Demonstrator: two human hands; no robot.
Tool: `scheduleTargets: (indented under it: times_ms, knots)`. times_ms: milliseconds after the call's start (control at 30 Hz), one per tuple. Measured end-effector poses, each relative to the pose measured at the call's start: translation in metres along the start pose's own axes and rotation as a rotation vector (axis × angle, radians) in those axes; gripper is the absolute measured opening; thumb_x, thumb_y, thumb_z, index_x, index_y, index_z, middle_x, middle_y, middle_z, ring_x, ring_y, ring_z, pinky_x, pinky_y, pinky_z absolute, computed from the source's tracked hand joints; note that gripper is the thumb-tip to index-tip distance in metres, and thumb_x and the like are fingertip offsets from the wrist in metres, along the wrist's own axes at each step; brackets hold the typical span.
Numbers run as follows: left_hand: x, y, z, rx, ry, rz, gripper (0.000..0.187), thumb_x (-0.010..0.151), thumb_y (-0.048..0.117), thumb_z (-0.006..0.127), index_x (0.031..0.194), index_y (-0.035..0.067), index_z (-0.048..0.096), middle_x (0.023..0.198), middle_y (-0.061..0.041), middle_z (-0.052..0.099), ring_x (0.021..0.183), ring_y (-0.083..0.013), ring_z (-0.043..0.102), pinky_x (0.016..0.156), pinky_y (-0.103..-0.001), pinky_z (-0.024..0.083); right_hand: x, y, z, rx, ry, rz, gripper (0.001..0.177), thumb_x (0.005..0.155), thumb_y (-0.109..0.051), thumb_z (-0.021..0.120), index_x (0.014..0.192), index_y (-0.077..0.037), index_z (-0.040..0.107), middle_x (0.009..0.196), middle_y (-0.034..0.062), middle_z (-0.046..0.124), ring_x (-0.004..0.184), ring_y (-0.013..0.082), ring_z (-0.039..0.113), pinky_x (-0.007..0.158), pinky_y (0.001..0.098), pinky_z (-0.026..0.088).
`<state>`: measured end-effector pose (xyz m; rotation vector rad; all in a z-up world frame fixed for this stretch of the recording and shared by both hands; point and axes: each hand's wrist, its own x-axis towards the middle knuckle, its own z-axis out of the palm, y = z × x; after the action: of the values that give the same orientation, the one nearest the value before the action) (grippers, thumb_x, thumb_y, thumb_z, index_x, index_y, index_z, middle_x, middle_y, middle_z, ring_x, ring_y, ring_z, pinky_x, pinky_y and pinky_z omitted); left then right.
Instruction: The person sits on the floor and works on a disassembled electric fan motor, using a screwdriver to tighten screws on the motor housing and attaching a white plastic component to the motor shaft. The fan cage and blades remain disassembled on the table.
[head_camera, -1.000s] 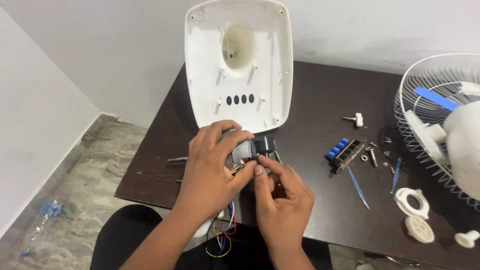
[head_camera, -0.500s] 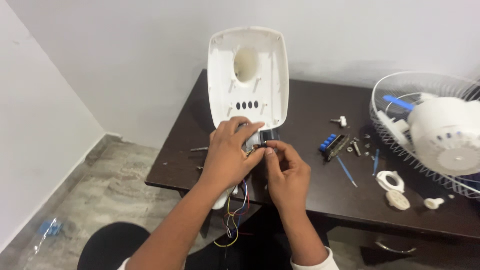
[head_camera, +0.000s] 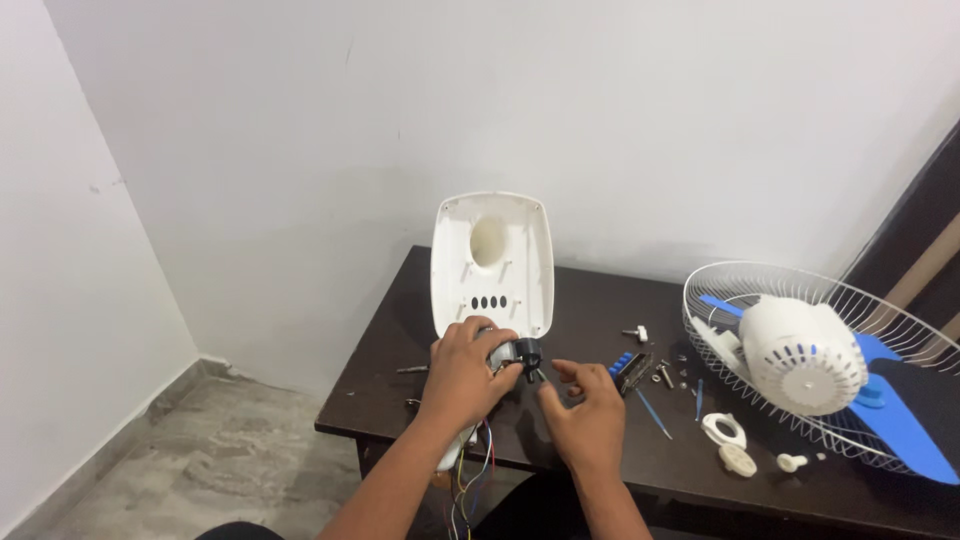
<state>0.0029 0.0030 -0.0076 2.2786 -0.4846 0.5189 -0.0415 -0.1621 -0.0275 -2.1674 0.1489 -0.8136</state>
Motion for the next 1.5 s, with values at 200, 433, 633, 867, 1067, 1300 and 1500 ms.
scheduleTargets:
  times_ms: [200, 433, 633, 867, 1067, 1300, 1500]
  knots:
    - [-0.001, 0.002, 0.0, 0.014, -0.007, -0.023, 0.044, 0.078, 0.032, 0.08, 0.119, 0.021, 0.072, 0.128, -0.005, 0.057, 0.124, -0.0256, 0.049, 0.11, -0.046, 0.033, 0.016, 0.021, -0.001, -0.344, -0.228, 0.009, 0.025, 0.079, -0.027, 0.08, 0.098, -0.011, 0.08, 0.104, 0.0062, 0.068, 0.11, 0.0268, 0.061, 0.098, 0.0383, 0.05]
    - [-0.001, -0.001, 0.001, 0.01, -0.021, -0.022, 0.043, 0.078, 0.033, 0.078, 0.119, 0.022, 0.073, 0.125, -0.001, 0.059, 0.123, -0.0226, 0.052, 0.111, -0.043, 0.036, 0.017, 0.043, 0.003, 0.074, -0.027, 0.193, 0.023, 0.099, -0.024, 0.064, 0.113, -0.008, 0.073, 0.1, 0.0122, 0.074, 0.093, 0.0287, 0.069, 0.086, 0.0401, 0.053]
    - [-0.001, 0.001, -0.001, 0.011, -0.03, -0.03, 0.042, 0.079, 0.033, 0.078, 0.119, 0.023, 0.073, 0.125, 0.001, 0.06, 0.122, -0.0212, 0.053, 0.111, -0.042, 0.037, 0.022, 0.054, -0.004, 0.304, 0.205, -0.168, 0.026, 0.096, -0.017, 0.065, 0.118, -0.006, 0.075, 0.095, 0.0057, 0.072, 0.085, 0.0149, 0.066, 0.077, 0.0291, 0.051]
    - [0.004, 0.005, -0.001, 0.023, -0.053, -0.08, 0.044, 0.079, 0.033, 0.079, 0.121, 0.023, 0.072, 0.129, -0.001, 0.057, 0.124, -0.0225, 0.05, 0.112, -0.043, 0.035, 0.054, 0.063, 0.013, 0.847, -0.071, 0.248, 0.018, 0.092, -0.015, 0.07, 0.104, -0.002, 0.073, 0.075, 0.0034, 0.063, 0.065, 0.0113, 0.054, 0.058, 0.0256, 0.043]
    - [0.0, 0.003, -0.001, 0.032, -0.034, -0.054, 0.044, 0.079, 0.033, 0.079, 0.121, 0.022, 0.072, 0.13, -0.001, 0.058, 0.125, -0.023, 0.052, 0.112, -0.042, 0.036, 0.05, 0.076, 0.011, 1.109, -0.106, 0.339, 0.012, 0.091, -0.013, 0.069, 0.095, -0.002, 0.067, 0.071, 0.0019, 0.061, 0.06, 0.0112, 0.052, 0.054, 0.0261, 0.041]
    - [-0.001, 0.001, 0.002, 0.029, 0.011, -0.027, 0.043, 0.079, 0.032, 0.079, 0.119, 0.021, 0.073, 0.127, -0.002, 0.059, 0.124, -0.0244, 0.052, 0.111, -0.044, 0.036, 0.04, 0.069, 0.01, 0.998, -0.19, 0.284, 0.012, 0.088, -0.012, 0.069, 0.096, -0.002, 0.07, 0.07, 0.0049, 0.064, 0.062, 0.0134, 0.06, 0.053, 0.0269, 0.044]
    - [-0.001, 0.0, 0.002, 0.02, 0.008, -0.02, 0.042, 0.078, 0.033, 0.079, 0.118, 0.023, 0.073, 0.125, -0.002, 0.06, 0.122, -0.0236, 0.053, 0.109, -0.045, 0.037, 0.041, 0.064, 0.009, 0.936, -0.176, 0.328, 0.019, 0.087, -0.019, 0.075, 0.097, -0.002, 0.072, 0.075, 0.0044, 0.068, 0.066, 0.0138, 0.065, 0.056, 0.0272, 0.047]
